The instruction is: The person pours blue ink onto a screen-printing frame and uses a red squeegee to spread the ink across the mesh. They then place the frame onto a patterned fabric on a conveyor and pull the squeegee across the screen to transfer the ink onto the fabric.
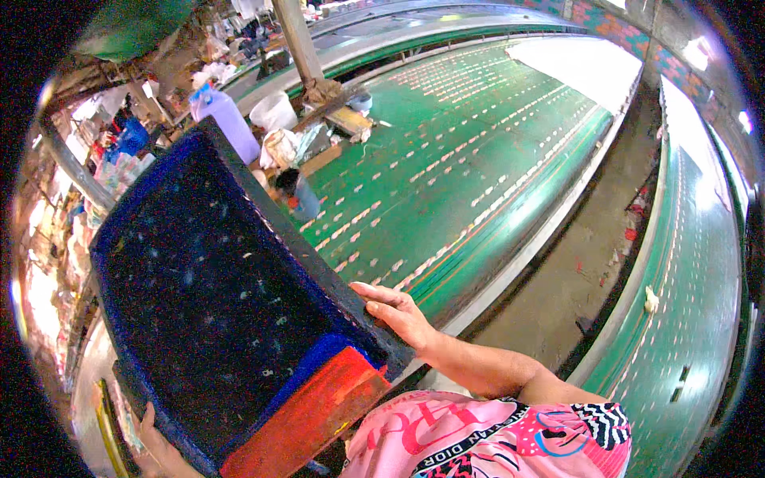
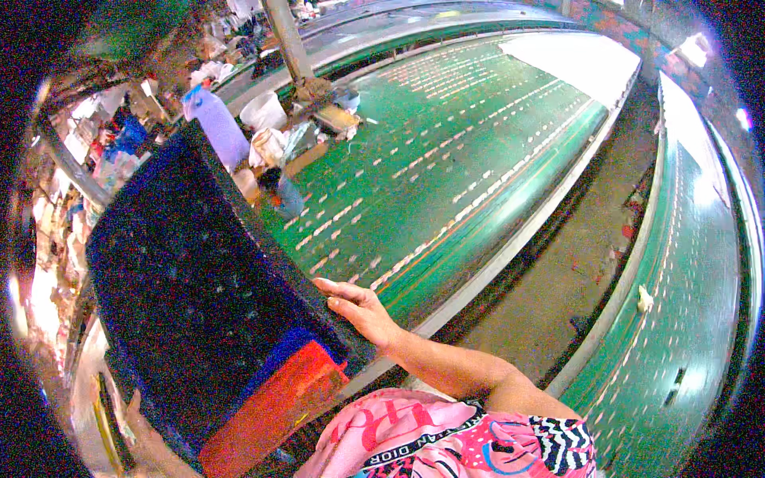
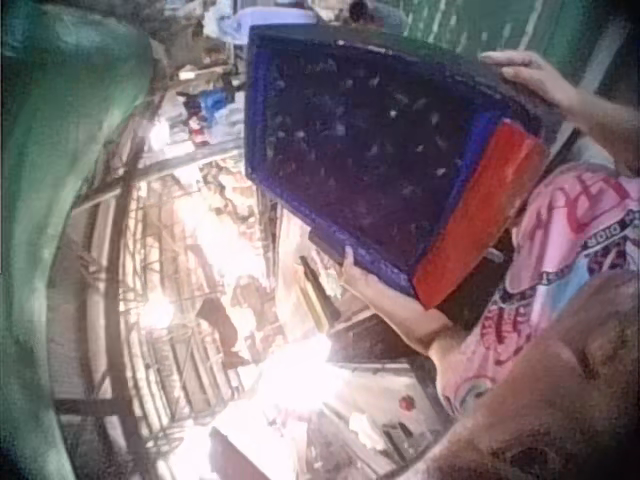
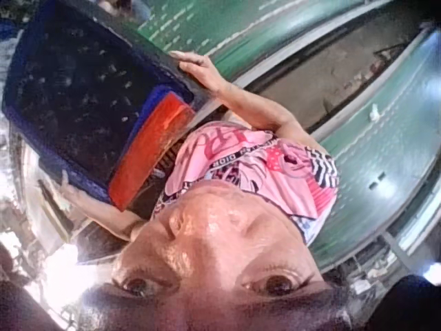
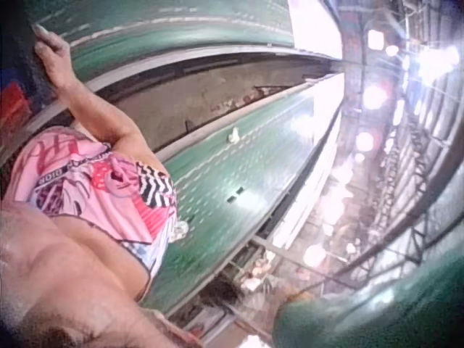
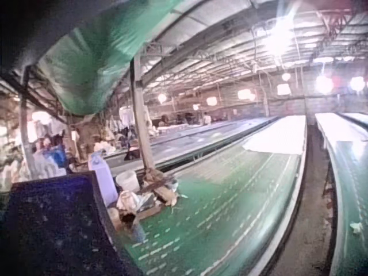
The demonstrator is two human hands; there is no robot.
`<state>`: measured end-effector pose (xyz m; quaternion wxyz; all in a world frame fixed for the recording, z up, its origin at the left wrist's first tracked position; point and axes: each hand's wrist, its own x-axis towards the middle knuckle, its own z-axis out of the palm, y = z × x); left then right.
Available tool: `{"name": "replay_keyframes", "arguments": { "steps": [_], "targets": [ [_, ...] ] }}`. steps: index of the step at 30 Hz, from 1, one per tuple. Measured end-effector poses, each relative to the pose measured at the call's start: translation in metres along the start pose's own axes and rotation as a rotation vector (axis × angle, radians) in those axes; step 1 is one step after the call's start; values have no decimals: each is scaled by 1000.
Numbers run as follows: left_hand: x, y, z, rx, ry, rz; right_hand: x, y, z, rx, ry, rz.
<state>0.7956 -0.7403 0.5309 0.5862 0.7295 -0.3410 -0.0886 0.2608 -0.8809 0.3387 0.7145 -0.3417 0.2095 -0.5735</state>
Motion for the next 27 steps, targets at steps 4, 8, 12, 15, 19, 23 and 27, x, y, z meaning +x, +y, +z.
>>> {"name": "replay_keyframes", "arguments": {
  "steps": [4, 8, 12, 15, 19, 23, 27],
  "targets": [
    [-36, 77, 39, -9, 14, 41, -10, -74, -42, 150, 77, -26],
    [-56, 121, 73, -16, 15, 69, -17, -114, -81, 33, 35, 31],
    [-59, 138, 105, -13, 0, 86, -11, -138, -100, 75, 15, 27],
    [-60, 129, 144, -26, -35, 70, -7, -144, -120, 48, 75, -90],
    [-58, 104, 196, -51, -77, 53, -4, -175, -144, -46, 85, -103],
    [-68, 77, 258, -94, -144, 11, -8, -192, -189, -97, 191, -38],
    [-85, 69, 301, -89, -158, 38, -6, -216, -236, -84, 188, -46]
  ]
}}
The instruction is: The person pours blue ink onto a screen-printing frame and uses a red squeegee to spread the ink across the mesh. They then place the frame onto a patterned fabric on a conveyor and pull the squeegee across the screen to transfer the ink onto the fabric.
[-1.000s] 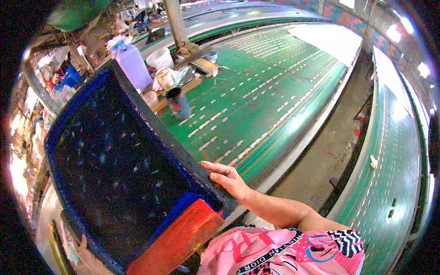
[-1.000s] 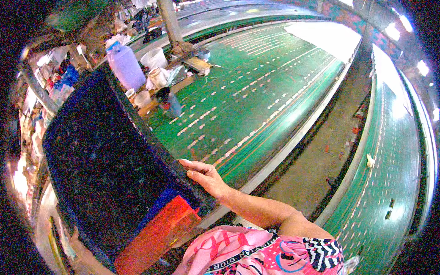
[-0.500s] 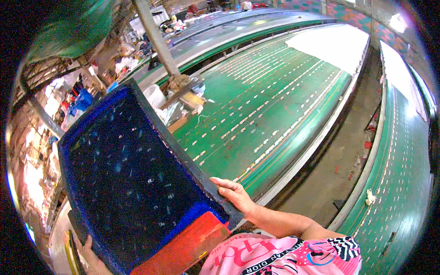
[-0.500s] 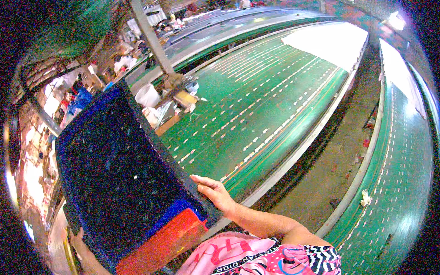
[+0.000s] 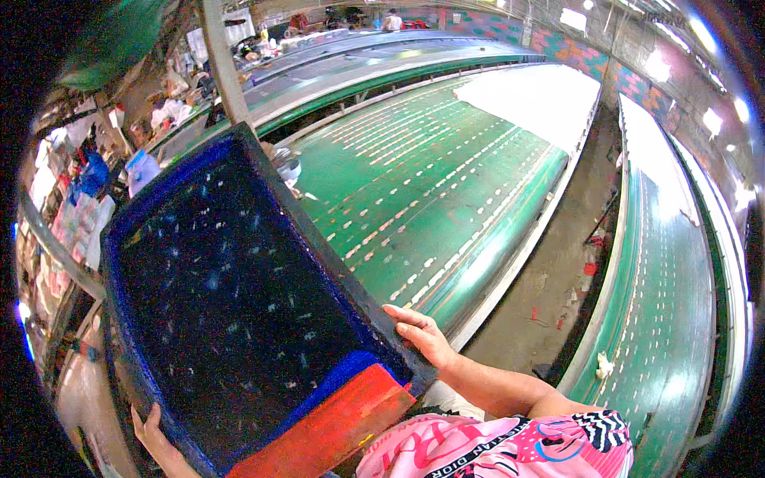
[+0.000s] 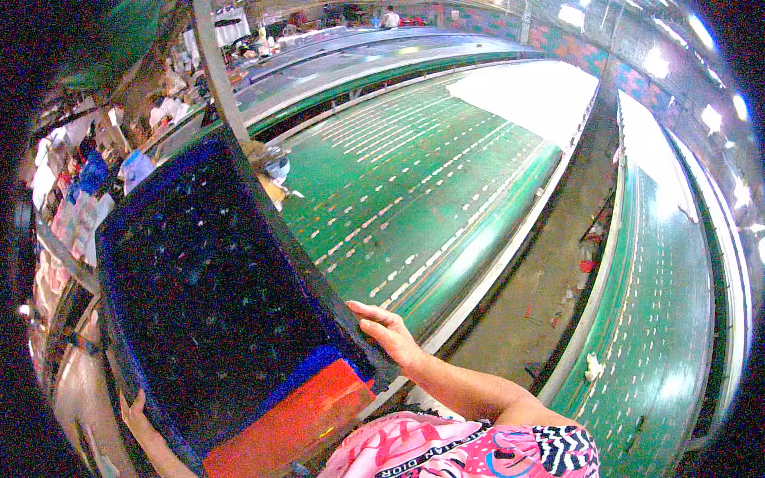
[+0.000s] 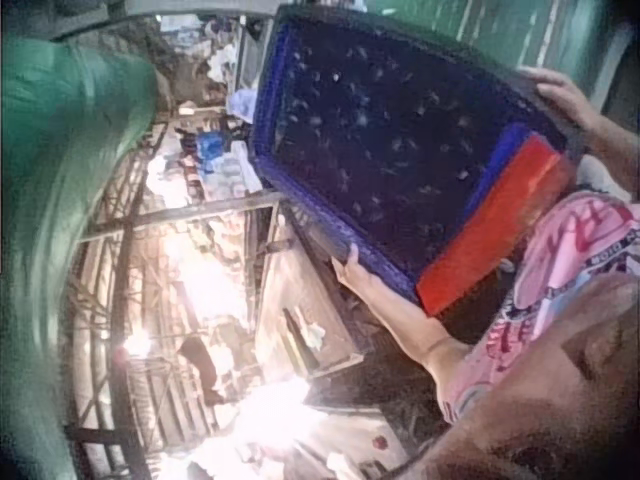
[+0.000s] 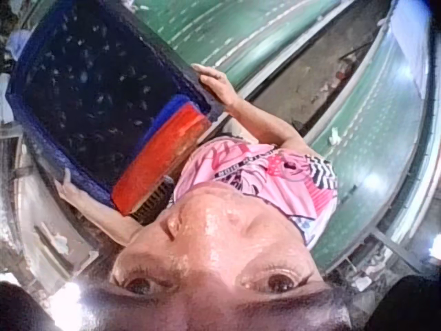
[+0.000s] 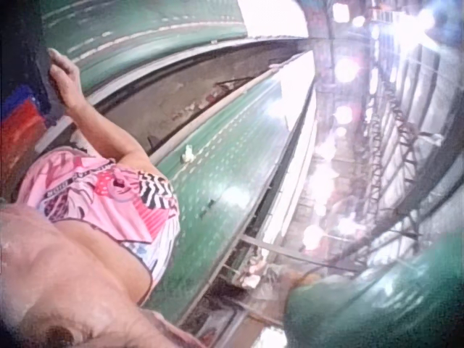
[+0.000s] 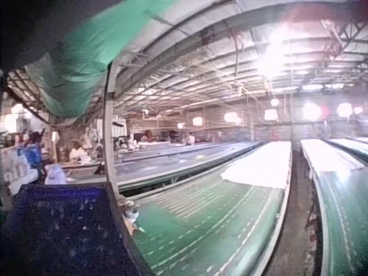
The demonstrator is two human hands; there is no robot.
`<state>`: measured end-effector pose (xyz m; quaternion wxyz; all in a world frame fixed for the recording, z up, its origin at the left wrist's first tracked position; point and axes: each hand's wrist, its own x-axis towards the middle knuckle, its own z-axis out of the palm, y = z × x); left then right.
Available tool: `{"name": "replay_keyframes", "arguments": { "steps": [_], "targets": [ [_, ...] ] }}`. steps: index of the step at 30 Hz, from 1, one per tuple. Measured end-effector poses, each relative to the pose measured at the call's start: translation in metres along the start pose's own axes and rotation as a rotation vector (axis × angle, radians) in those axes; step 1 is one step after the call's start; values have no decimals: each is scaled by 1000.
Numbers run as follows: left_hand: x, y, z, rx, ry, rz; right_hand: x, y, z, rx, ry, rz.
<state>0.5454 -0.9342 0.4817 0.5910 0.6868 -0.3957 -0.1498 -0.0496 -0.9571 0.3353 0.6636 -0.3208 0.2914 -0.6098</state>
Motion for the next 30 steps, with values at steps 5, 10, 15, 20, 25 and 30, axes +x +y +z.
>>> {"name": "replay_keyframes", "arguments": {
  "steps": [5, 10, 15, 20, 25, 30],
  "targets": [
    [-44, 40, 73, 25, -33, 33, 23, -41, -84, 8, -3, 14],
    [-124, 116, 164, 64, -57, 45, 46, -111, -175, 21, -70, 28],
    [-219, 193, 255, 84, 64, 40, 54, -167, -249, 44, -94, -14],
    [-228, 214, 289, 46, 76, 13, 51, -190, -280, 35, -71, -51],
    [-220, 199, 317, 24, 56, 36, 54, -190, -307, -14, -31, -33],
    [-230, 167, 354, -32, 34, -22, 62, -235, -330, -83, -44, -82]
  ]
}}
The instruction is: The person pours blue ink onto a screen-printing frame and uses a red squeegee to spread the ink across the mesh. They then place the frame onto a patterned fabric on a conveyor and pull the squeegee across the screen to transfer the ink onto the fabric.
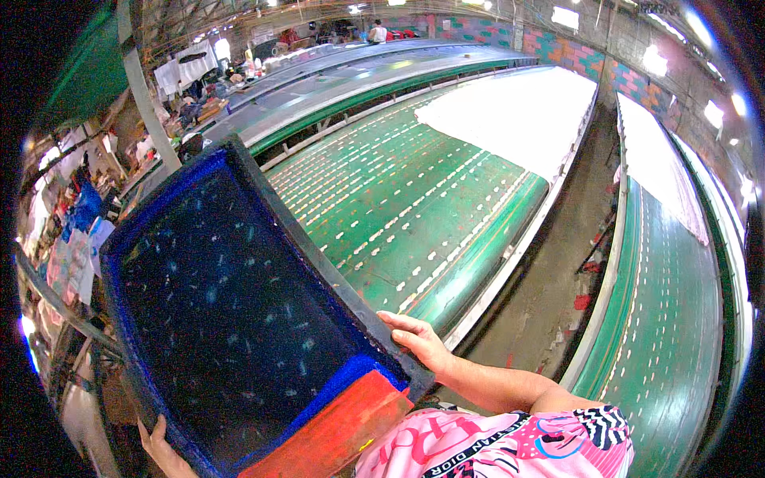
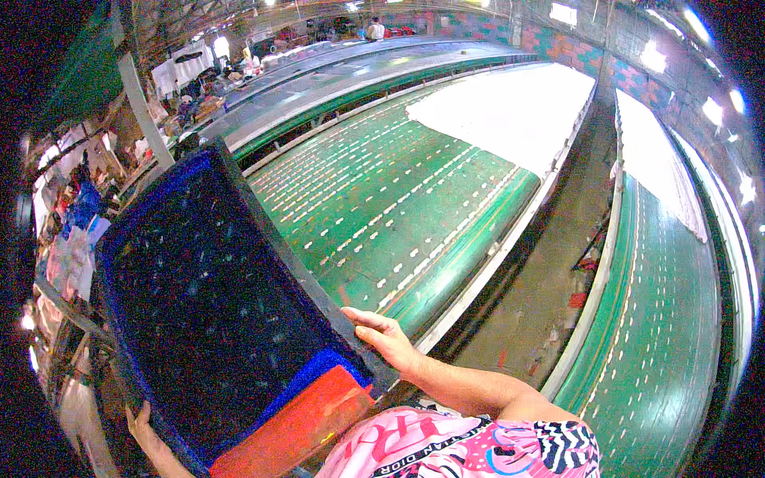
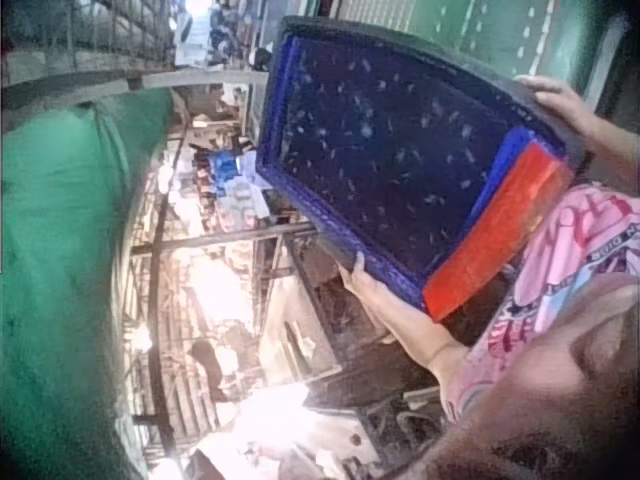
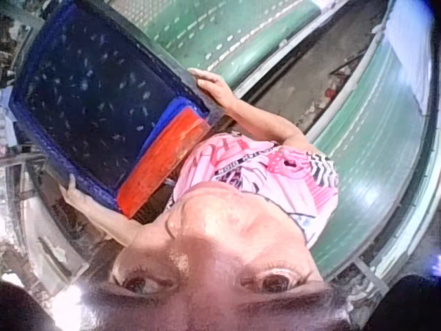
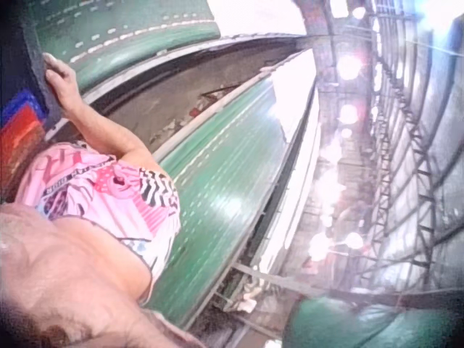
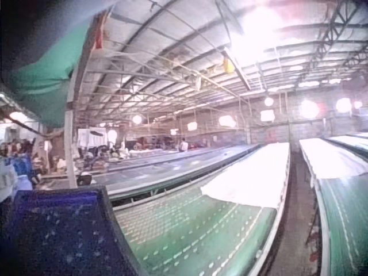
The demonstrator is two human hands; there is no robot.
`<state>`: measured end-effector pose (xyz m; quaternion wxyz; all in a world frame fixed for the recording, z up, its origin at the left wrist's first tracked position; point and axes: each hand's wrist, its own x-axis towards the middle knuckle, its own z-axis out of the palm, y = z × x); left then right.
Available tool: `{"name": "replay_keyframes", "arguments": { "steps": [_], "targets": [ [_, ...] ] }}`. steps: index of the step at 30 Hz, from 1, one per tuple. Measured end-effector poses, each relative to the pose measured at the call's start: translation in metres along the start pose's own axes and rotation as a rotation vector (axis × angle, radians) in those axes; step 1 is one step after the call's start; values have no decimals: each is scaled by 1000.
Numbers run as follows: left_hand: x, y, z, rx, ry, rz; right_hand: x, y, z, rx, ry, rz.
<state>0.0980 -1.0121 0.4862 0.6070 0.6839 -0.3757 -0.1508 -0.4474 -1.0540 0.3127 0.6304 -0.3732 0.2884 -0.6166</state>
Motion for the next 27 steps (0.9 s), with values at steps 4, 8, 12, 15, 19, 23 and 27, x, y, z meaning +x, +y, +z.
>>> {"name": "replay_keyframes", "arguments": {
  "steps": [4, 8, 12, 15, 19, 23, 27],
  "targets": [
    [-19, 12, 35, 24, 7, -10, 17, -15, -21, 87, -41, 68],
    [-57, 36, 96, 28, 16, -34, 35, -26, -88, 16, -36, 7],
    [-108, 61, 190, 52, 29, -41, 60, -59, -177, -30, -75, -36],
    [-157, 82, 253, 82, 67, -60, 82, -86, -249, -5, -108, -24],
    [-198, 114, 334, 80, 68, -85, 96, -152, -323, 56, -93, -36],
    [-222, 131, 386, 74, 50, -101, 95, -197, -371, 91, -53, -16],
    [-223, 140, 424, 70, 26, -99, 96, -213, -405, 94, 3, -14]
  ]
}}
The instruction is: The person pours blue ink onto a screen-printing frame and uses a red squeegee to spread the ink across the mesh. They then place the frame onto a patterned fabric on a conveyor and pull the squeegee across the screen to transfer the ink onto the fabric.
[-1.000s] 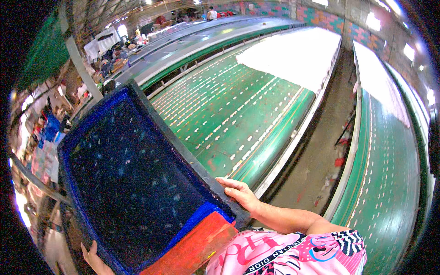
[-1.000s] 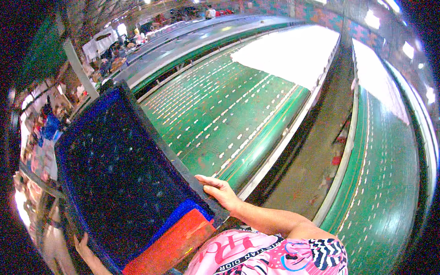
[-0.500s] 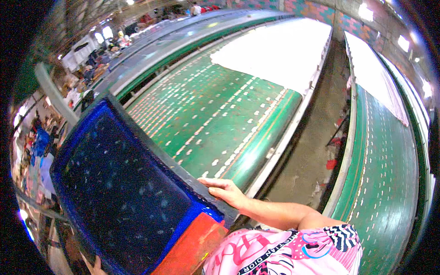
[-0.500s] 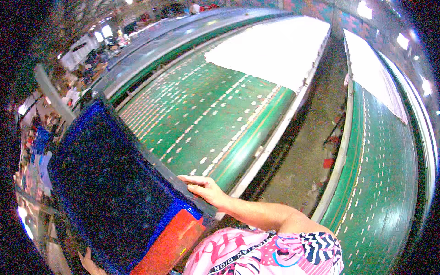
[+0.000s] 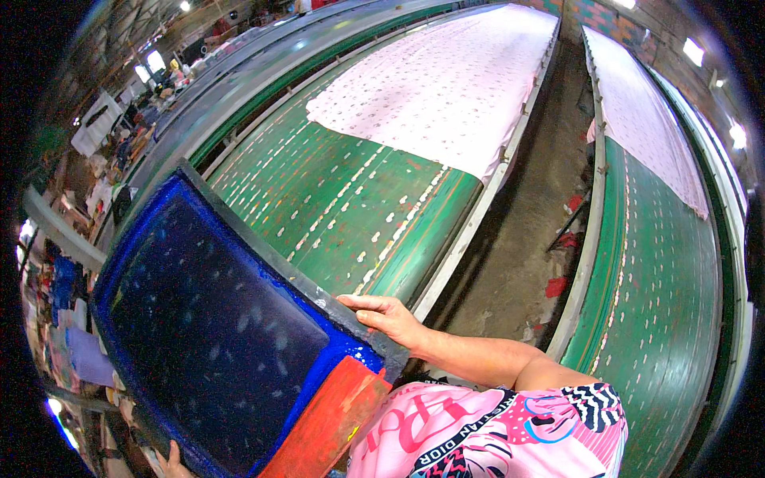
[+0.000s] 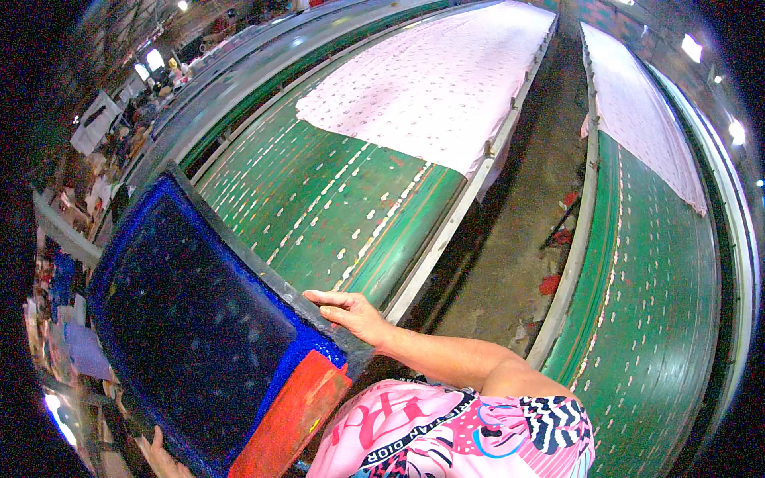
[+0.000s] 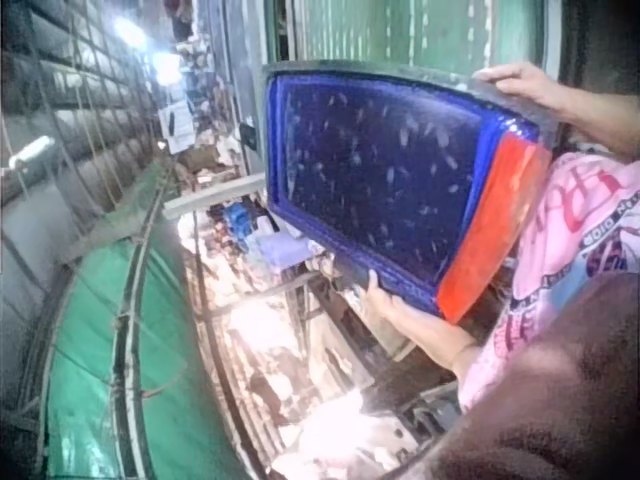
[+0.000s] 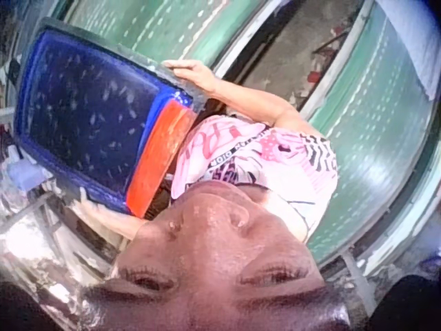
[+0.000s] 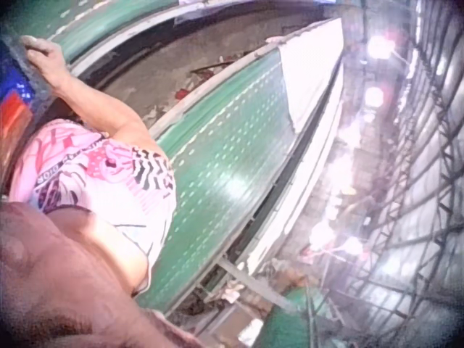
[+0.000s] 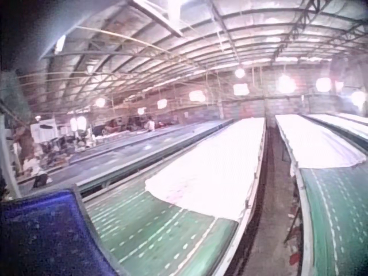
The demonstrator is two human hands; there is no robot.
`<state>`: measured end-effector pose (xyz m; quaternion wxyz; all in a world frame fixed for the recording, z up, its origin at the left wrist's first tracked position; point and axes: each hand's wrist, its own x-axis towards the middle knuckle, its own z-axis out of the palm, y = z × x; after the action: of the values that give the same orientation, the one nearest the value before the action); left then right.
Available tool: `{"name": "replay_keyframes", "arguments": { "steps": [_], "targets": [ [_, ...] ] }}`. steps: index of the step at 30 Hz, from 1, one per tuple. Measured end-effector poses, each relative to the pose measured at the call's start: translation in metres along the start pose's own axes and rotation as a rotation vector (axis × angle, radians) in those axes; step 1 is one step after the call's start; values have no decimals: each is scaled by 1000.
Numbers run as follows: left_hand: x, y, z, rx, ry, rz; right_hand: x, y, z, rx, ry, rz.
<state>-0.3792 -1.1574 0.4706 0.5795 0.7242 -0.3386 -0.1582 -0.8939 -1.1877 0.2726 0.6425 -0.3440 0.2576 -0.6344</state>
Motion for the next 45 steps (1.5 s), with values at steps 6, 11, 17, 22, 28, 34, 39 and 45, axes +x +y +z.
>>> {"name": "replay_keyframes", "arguments": {
  "steps": [6, 11, 17, 22, 28, 34, 39, 45],
  "targets": [
    [55, -78, 17, -144, -210, 32, 3, -39, -26, -157, 65, -31],
    [38, -101, 77, -132, -199, -11, 8, -86, -61, -171, 116, 37],
    [-45, -52, 151, -295, -288, -70, 32, -108, -154, -233, 109, 22],
    [-126, -18, 202, -200, -129, -100, 63, -151, -243, -113, -4, 28],
    [-191, 17, 260, -120, -54, -126, 94, -215, -318, 0, -37, 108],
    [-220, 31, 296, -71, 10, -182, 126, -230, -368, -76, -108, 60],
    [-232, 38, 341, -119, 21, -145, 134, -239, -385, -109, -107, 169],
    [-224, -3, 413, -200, -30, -173, 152, -275, -427, -91, -130, 147]
  ]
}}
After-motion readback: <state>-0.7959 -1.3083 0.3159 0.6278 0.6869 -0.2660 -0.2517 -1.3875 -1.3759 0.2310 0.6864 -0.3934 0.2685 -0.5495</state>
